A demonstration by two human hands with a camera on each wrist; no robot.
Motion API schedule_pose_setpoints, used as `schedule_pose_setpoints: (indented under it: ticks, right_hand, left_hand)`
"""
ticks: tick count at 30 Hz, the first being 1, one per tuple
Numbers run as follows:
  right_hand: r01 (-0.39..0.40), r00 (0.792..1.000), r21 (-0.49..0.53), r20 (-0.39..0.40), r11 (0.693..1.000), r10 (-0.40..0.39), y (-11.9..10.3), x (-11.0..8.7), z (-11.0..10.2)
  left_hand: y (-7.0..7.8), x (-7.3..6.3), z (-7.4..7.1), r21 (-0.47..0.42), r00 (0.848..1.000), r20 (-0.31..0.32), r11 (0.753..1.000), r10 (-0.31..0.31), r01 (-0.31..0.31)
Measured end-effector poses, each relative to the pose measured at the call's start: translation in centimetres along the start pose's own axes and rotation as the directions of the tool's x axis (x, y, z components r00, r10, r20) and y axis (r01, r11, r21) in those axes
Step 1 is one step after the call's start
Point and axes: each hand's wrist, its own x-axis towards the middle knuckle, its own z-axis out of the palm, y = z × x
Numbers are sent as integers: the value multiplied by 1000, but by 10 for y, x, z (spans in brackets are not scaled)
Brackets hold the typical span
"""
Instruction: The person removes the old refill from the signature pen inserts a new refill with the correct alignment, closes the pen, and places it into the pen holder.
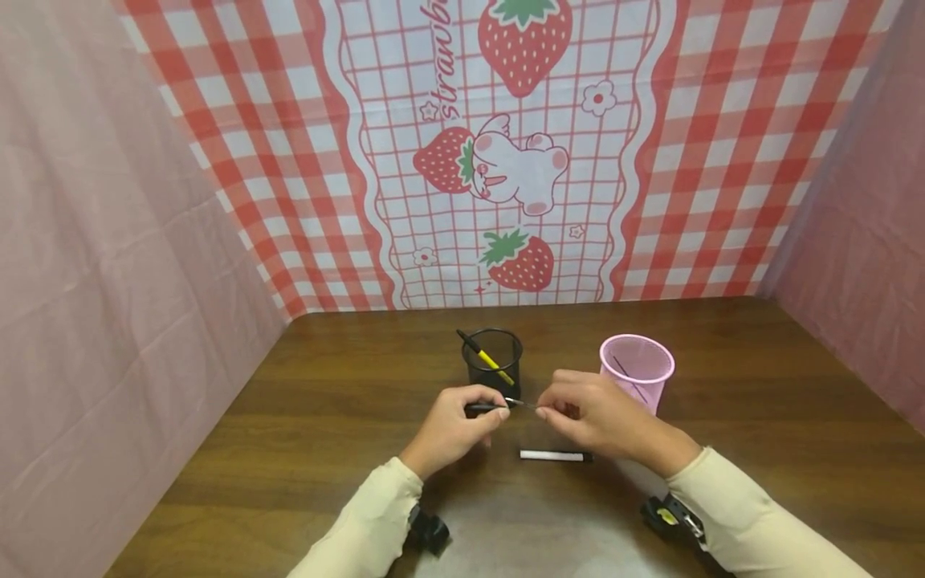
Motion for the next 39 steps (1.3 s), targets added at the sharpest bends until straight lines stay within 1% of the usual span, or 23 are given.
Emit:
schedule_pose_setpoints:
  ticks: [4, 9, 16, 22, 32, 39]
  right_hand:
    - [3, 1000, 24, 27, 1000, -4, -1, -1, 4]
    - [-3, 999, 35, 44, 999, 1, 0, -2, 7]
    - [-5, 999, 38, 51, 999, 3, 1, -3, 8]
    - [-11, 999, 14, 45, 1000, 10, 3, -4, 8]
    - [-66, 994, -28, 89, 997, 68, 5, -5, 5]
    - [-118, 980, -63, 156, 991, 127, 6, -5, 0]
  left_hand:
    - [-17, 3, 1, 4, 1000, -2, 1000, -7, 7]
    - [-24, 4, 0, -2, 1000, 7, 1000, 6, -6]
    - [-22, 4, 0, -12, 1000, 2, 1000, 15, -15]
    - [-22, 3, 0, -3, 1000, -4, 1000, 21, -21]
    - [-22, 3, -2, -4, 999, 1, 999, 52, -52]
    - [-23, 4, -3, -4, 999, -3, 999, 45, -45]
